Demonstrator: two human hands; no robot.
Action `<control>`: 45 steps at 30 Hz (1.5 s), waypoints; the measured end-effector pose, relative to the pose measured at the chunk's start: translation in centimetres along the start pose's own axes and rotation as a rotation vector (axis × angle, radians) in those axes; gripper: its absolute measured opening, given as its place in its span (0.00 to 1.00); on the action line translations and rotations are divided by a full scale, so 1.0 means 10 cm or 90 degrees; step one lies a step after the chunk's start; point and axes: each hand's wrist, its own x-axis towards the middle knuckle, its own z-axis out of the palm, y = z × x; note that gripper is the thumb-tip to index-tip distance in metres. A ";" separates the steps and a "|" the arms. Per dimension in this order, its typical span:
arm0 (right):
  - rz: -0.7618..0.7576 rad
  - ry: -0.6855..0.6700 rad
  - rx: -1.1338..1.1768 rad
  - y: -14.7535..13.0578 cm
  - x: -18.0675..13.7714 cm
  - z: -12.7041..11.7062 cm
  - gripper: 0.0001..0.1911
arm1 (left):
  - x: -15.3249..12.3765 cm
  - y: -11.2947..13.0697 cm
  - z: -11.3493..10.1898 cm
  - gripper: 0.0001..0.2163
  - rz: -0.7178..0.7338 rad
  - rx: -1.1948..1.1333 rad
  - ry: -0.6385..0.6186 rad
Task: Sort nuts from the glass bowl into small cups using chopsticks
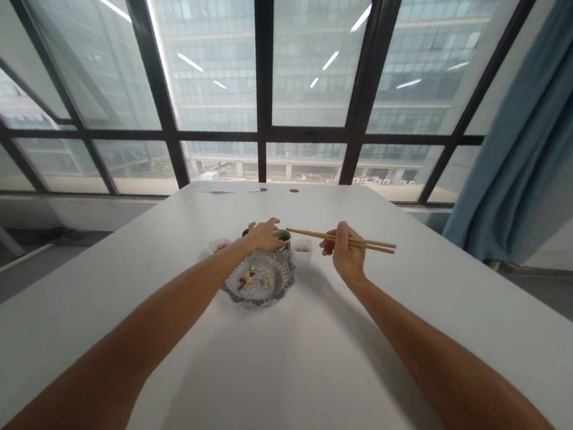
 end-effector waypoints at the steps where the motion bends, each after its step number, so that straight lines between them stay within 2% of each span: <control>1: -0.005 -0.003 -0.008 0.01 0.00 0.00 0.29 | 0.01 0.00 0.00 0.36 0.001 -0.019 0.003; 8: -0.040 -0.065 -0.072 0.08 -0.09 0.01 0.28 | -0.03 -0.04 -0.01 0.39 0.036 -0.065 0.041; 13: -0.120 -0.242 -0.230 0.12 -0.10 -0.01 0.25 | -0.05 -0.01 -0.03 0.39 0.021 -0.061 0.030; 15: -0.154 -0.273 -0.277 0.10 -0.09 -0.01 0.24 | -0.06 -0.01 -0.04 0.38 0.016 -0.066 0.025; 22: -0.183 -0.251 -0.308 -0.03 -0.11 0.04 0.24 | -0.07 -0.07 -0.05 0.35 0.012 -0.071 0.010; 27: -0.156 -0.145 -0.160 -0.21 -0.17 0.09 0.26 | -0.13 -0.21 -0.22 0.30 0.019 -0.024 -0.035; 29: -0.114 -0.179 -0.117 -0.26 -0.22 0.14 0.27 | -0.22 -0.35 -0.34 0.26 0.019 -0.004 -0.002; 33: -0.042 -0.356 -0.122 -0.25 -0.36 0.24 0.27 | -0.53 -0.76 -0.51 0.20 0.023 0.005 0.191; 35: -0.049 -0.403 -0.147 -0.20 -0.43 0.28 0.27 | -0.72 -0.97 -0.52 0.19 0.017 -0.018 0.268; 37: -0.069 -0.415 -0.169 -0.17 -0.47 0.30 0.27 | -0.89 -1.14 -0.45 0.20 0.002 -0.060 0.311; 40: -0.091 -0.411 -0.194 -0.16 -0.49 0.32 0.27 | -1.08 -1.30 -0.25 0.24 -0.046 -0.130 0.334; 45: -0.108 -0.414 -0.225 -0.18 -0.49 0.34 0.26 | -1.22 -1.37 0.06 0.26 -0.085 -0.209 0.323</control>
